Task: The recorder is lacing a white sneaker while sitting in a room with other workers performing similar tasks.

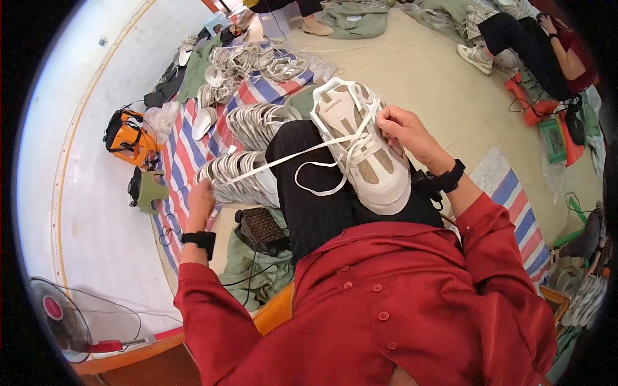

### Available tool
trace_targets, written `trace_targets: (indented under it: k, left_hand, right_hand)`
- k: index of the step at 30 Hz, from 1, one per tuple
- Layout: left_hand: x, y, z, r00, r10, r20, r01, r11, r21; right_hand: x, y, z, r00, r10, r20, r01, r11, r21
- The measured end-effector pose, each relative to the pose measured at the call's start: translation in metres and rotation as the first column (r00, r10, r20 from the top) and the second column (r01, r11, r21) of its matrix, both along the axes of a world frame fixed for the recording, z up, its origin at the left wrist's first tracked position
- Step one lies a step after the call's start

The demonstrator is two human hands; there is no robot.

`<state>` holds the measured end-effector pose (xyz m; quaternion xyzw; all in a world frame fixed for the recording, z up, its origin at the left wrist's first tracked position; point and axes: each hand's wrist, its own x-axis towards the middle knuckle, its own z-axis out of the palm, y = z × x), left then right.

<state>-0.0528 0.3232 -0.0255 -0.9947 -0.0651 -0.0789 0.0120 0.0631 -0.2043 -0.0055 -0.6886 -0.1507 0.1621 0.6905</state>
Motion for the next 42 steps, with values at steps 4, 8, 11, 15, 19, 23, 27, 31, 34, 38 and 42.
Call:
trace_targets:
  k: [4,8,11,15,19,23,27,31,34,38,42]
  left_hand:
    - [0.016,-0.028,-0.019,0.982,-0.079,-0.173,0.071,0.996,-0.048]
    - [0.033,-0.089,0.0,0.956,-0.247,0.158,0.259,0.964,-0.055]
    - [0.042,-0.159,0.046,0.888,-0.312,0.339,0.403,0.883,-0.242]
    - [0.029,-0.251,0.065,0.844,-0.367,0.391,0.535,0.616,-0.578]
    - [0.029,-0.303,0.043,0.868,-0.369,0.332,0.496,0.627,-0.601]
    - [0.037,-0.32,0.035,0.841,-0.397,0.368,0.528,0.749,-0.4]
    - [0.043,-0.319,0.033,0.807,-0.434,0.401,0.574,0.736,-0.358]
    - [0.041,-0.325,0.036,0.793,-0.425,0.436,0.582,0.739,-0.338]
    - [0.042,-0.326,0.037,0.807,-0.378,0.454,0.566,0.716,-0.408]
    - [0.045,-0.327,0.037,0.885,-0.318,0.341,0.466,0.588,-0.661]
    - [0.047,-0.324,0.033,0.929,-0.276,0.246,0.335,0.346,-0.876]
  right_hand:
    - [0.004,-0.001,-0.01,0.999,0.016,0.031,-0.016,1.0,0.009]
    - [0.0,-0.003,-0.01,0.998,0.008,0.058,-0.009,1.0,0.008]
    - [-0.004,-0.004,-0.006,0.997,0.014,0.077,-0.012,1.0,-0.026]
    - [-0.012,0.003,0.003,0.99,-0.007,0.139,0.013,0.999,-0.047]
    - [-0.012,0.011,-0.004,0.956,-0.077,0.285,0.071,0.997,0.03]
    - [-0.015,0.016,0.0,0.88,-0.156,0.449,0.221,0.97,-0.097]
    - [-0.018,0.021,0.017,0.774,-0.082,0.627,0.277,0.936,-0.219]
    - [-0.012,0.023,0.014,0.641,0.032,0.767,0.257,0.933,-0.254]
    - [-0.008,0.025,0.016,0.636,0.077,0.768,0.251,0.92,-0.301]
    - [-0.003,0.022,0.011,0.647,0.024,0.762,0.254,0.936,-0.245]
    - [-0.005,0.016,0.009,0.813,-0.021,0.582,0.205,0.945,-0.253]
